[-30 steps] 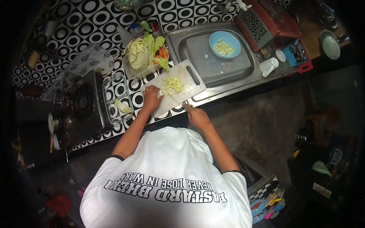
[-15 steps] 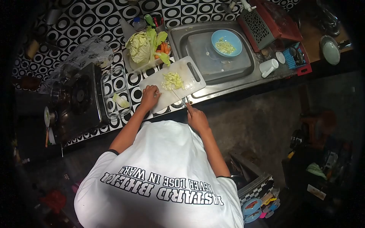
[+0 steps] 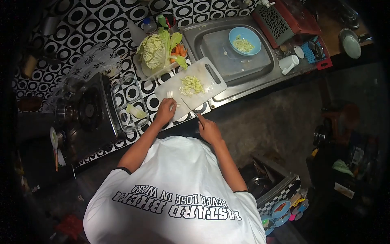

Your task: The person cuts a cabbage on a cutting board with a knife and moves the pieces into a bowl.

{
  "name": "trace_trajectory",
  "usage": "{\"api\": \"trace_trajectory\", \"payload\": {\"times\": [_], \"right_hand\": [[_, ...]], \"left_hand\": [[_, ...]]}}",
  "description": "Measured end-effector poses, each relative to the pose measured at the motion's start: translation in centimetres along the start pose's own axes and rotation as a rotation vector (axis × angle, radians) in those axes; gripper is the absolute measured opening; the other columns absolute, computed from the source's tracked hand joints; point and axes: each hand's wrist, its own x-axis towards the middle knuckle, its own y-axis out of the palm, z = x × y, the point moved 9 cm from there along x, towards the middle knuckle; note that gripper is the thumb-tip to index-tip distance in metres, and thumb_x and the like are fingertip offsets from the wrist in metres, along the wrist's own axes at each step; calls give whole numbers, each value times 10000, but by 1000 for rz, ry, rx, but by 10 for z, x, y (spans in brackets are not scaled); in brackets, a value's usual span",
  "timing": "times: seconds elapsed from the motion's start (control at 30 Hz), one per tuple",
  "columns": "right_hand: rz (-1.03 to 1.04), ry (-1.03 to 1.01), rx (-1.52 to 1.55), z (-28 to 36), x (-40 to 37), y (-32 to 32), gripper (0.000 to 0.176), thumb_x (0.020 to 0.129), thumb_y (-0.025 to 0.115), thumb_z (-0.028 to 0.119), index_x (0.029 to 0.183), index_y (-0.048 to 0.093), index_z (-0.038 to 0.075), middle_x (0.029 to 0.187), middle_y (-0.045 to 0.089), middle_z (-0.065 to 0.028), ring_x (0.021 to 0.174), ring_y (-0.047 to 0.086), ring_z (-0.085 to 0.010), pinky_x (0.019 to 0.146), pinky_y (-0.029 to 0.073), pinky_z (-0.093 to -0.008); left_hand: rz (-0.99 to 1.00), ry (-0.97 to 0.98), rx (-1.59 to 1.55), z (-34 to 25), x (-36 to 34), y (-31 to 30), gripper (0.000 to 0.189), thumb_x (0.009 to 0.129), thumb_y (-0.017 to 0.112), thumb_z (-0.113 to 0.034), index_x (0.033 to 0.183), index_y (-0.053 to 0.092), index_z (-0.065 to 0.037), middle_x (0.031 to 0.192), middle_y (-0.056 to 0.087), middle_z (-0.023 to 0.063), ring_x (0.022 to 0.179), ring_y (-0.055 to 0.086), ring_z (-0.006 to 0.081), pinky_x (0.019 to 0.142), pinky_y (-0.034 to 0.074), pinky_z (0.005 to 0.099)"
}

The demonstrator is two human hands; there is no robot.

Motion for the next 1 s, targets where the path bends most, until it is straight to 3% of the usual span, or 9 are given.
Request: {"api": "trace_trajectory", "payload": {"times": [0.07,0.37,0.77,1.0], "right_hand": [[-21,43,58,5,-1,4,419,922,534,134,1338,509,94,957,669,-230,865,634,-427,759,505,-517],[-93,156,61,29,-6,11,394,915,548,99,1307,553,68,986,658,-269,905,621,-447,792,494,-491],[-145,253,22,46,-4,30,409,918,539,93,1326,525,71,968,663,-247,903,631,-425,790,497,-504],[-181,287,34,48,-10,37,407,917,541,102,1323,538,67,946,664,-256,883,634,-430,791,500,-501]], "left_hand": [[-45,41,29,-5,-2,-5,96,789,644,-12,874,612,-42,898,609,96,939,552,334,854,458,410],[23,92,122,7,-2,7,81,779,660,-45,837,603,-47,900,568,98,912,545,312,792,447,424],[36,251,86,-6,-6,4,218,803,661,-112,1006,632,-37,973,554,107,971,538,294,851,431,411],[85,289,53,-4,-5,7,196,805,680,-116,979,629,-43,951,559,98,954,537,292,833,423,412]]}}
